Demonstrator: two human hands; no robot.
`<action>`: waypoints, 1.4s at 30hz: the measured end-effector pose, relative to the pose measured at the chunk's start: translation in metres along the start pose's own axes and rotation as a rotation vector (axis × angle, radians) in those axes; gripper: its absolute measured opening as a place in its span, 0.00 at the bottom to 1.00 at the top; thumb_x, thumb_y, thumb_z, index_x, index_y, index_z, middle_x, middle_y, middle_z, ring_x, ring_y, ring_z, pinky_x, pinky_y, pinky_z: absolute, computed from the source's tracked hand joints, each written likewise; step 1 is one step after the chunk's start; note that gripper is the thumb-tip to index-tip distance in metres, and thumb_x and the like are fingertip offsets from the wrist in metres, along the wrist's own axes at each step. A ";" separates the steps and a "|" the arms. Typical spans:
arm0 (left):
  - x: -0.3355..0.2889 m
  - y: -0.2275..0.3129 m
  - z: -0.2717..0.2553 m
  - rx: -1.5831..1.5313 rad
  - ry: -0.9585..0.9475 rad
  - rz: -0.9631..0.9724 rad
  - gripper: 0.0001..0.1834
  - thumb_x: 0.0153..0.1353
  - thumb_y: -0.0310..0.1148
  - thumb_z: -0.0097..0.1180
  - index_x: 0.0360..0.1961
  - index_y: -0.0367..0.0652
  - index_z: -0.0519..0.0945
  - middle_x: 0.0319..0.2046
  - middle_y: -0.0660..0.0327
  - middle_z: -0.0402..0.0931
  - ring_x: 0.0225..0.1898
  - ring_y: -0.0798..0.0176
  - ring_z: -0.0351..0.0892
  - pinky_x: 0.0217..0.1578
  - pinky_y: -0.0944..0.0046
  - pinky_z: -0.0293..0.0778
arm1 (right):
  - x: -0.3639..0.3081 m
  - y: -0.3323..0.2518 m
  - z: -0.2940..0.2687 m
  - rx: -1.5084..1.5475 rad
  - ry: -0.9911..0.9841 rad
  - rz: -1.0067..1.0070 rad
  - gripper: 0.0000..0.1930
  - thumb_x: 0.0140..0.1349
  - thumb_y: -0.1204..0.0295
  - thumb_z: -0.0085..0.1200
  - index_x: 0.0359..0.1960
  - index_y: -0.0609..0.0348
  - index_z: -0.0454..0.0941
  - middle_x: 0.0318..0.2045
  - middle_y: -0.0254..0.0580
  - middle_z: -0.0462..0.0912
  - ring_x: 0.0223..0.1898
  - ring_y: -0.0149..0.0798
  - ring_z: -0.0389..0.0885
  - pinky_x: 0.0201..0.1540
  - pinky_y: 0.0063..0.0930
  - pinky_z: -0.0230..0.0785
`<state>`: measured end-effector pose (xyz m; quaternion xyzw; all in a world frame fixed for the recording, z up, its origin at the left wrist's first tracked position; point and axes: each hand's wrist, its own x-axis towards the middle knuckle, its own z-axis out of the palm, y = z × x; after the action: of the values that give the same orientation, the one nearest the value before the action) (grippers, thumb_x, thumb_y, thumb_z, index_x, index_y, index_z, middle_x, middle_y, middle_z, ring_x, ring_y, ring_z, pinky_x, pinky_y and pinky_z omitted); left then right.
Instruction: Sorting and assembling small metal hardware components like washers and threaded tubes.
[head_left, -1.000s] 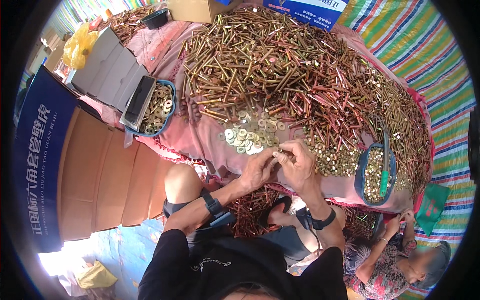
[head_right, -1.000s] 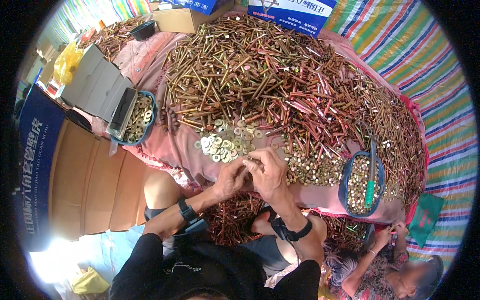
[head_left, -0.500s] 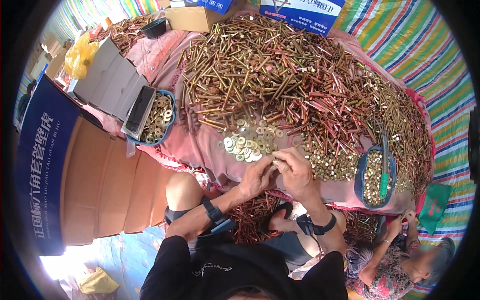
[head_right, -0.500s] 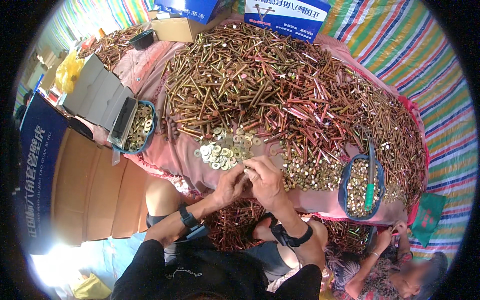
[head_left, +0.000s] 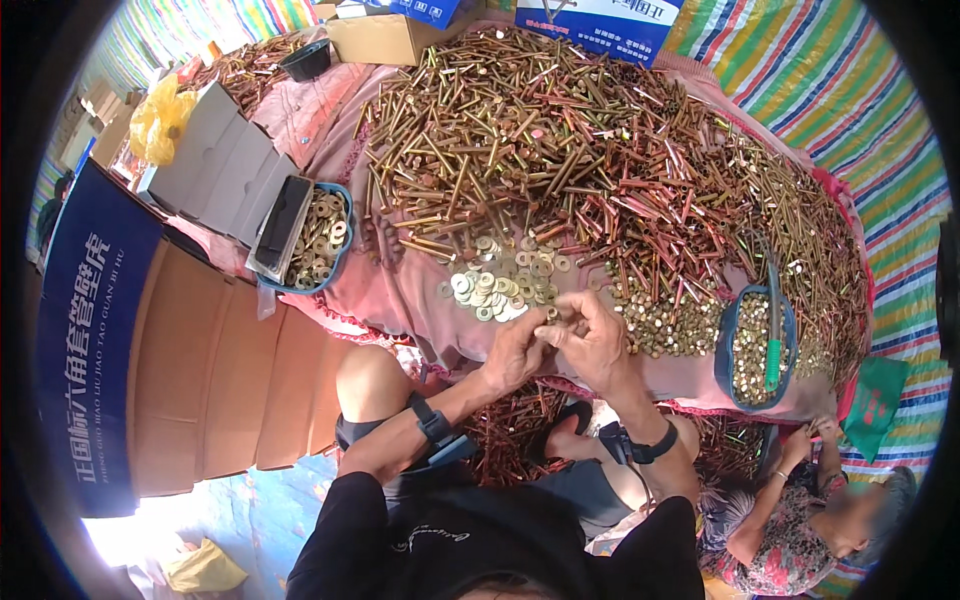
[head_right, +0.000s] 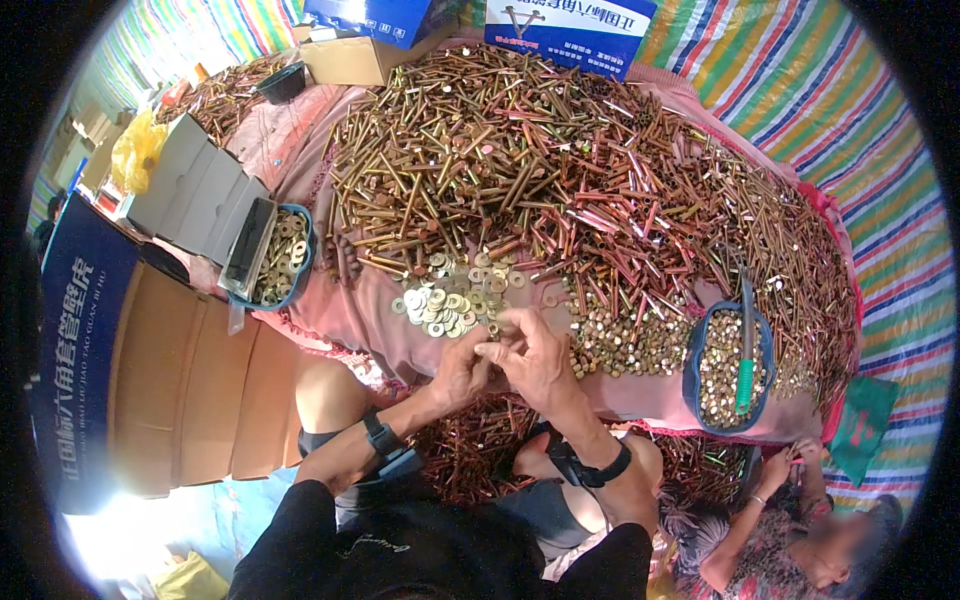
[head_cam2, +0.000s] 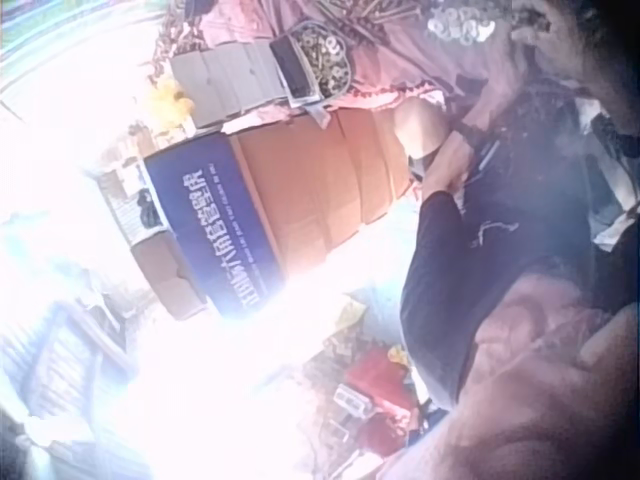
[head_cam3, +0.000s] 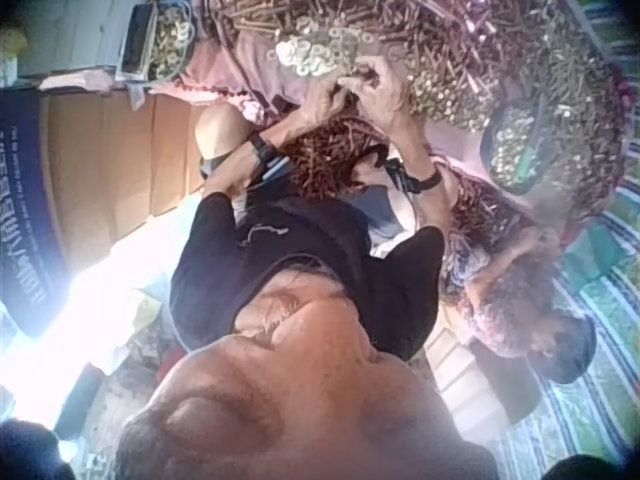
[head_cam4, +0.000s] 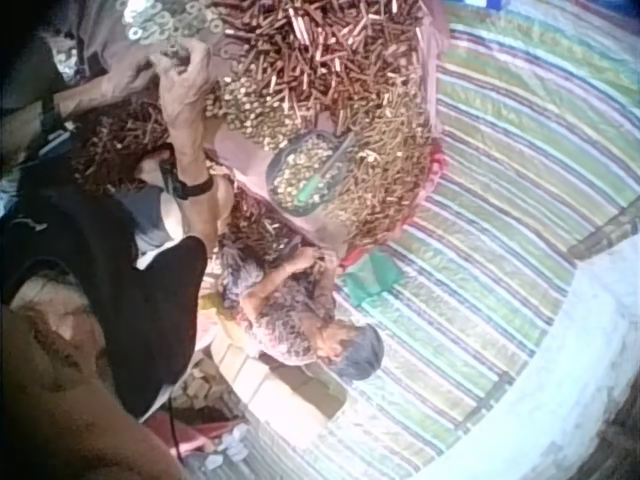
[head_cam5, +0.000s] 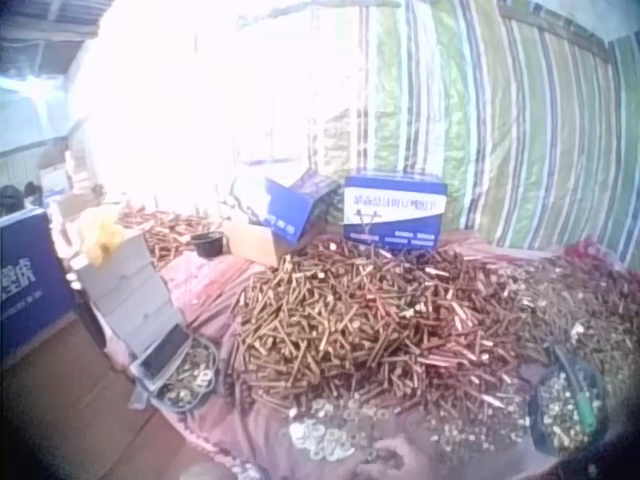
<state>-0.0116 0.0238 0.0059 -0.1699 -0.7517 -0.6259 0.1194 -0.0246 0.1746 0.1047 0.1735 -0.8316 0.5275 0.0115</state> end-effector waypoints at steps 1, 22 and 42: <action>0.001 0.000 0.001 0.000 0.030 0.043 0.12 0.71 0.24 0.54 0.55 0.41 0.77 0.25 0.57 0.78 0.25 0.64 0.80 0.27 0.64 0.76 | 0.001 -0.001 -0.001 0.002 0.001 0.002 0.13 0.63 0.72 0.66 0.45 0.64 0.79 0.36 0.46 0.82 0.34 0.39 0.82 0.35 0.32 0.75; 0.001 0.004 0.005 -0.022 0.023 -0.036 0.08 0.71 0.24 0.53 0.49 0.40 0.77 0.26 0.56 0.78 0.26 0.63 0.80 0.27 0.62 0.76 | 0.000 0.009 0.001 0.009 0.016 0.071 0.13 0.61 0.70 0.69 0.41 0.65 0.81 0.34 0.45 0.81 0.32 0.37 0.84 0.32 0.30 0.76; 0.003 0.008 -0.017 0.106 -0.141 0.042 0.10 0.66 0.36 0.66 0.42 0.41 0.85 0.30 0.55 0.82 0.28 0.54 0.80 0.32 0.58 0.75 | 0.031 0.021 -0.022 -0.141 0.047 0.064 0.10 0.68 0.67 0.61 0.39 0.64 0.83 0.31 0.50 0.87 0.29 0.42 0.86 0.33 0.34 0.76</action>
<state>-0.0119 0.0091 0.0171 -0.2226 -0.7867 -0.5691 0.0880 -0.0634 0.1940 0.1023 0.1332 -0.8713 0.4717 0.0262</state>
